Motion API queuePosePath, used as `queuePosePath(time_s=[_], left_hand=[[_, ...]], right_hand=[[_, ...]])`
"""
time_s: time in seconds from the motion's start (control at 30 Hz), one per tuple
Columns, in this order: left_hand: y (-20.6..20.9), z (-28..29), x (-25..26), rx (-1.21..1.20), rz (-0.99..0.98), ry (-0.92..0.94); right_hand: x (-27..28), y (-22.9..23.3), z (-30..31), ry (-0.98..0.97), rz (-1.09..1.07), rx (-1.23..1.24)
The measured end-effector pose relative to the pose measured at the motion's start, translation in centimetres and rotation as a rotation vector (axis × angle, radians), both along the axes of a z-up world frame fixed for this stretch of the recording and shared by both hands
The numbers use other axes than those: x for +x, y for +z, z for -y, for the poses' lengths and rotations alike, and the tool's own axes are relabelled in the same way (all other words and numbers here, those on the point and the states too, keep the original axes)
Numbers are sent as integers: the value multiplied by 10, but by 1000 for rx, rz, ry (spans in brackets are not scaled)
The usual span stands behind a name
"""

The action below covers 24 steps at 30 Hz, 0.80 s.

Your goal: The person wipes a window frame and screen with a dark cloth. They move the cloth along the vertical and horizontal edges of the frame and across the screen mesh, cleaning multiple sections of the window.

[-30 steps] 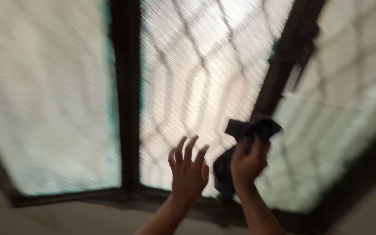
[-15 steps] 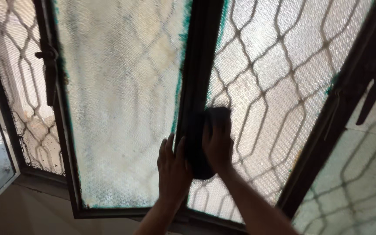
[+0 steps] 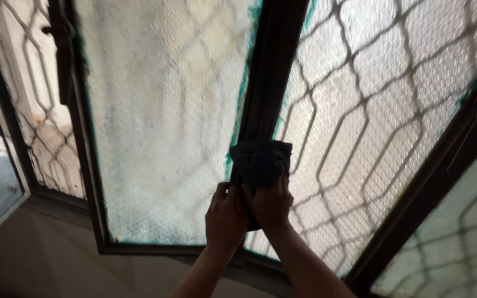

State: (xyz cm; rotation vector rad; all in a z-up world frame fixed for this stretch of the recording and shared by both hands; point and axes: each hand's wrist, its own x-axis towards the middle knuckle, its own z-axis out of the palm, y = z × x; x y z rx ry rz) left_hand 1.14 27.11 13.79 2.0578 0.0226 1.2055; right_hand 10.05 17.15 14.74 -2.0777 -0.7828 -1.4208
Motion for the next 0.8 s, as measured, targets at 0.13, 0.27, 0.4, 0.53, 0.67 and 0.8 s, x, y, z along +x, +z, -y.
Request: queuePosePath(time_s=[0.13,0.27,0.4,0.53,0.67,0.8], left_hand=[[-25,5,-7,23,-94,48],[-44,4,-21,81,-206,61],[-60,-5,-31,148,-329,72],[-58,-17,-28,226,-226,79],[-46,-8,-18,42,-67,90],[-51,6,-16,-62,-14,79]], right_hand=[[4,-47,8,0,-48,-90],[-13,-96,18,9,-119,-184],[-32,-135,26,50,-149,-251],[-9,-103,26,-112,-370,-61],[9,-34,19,8,-12,30],[-17,-66,18,-108,-298,-239]])
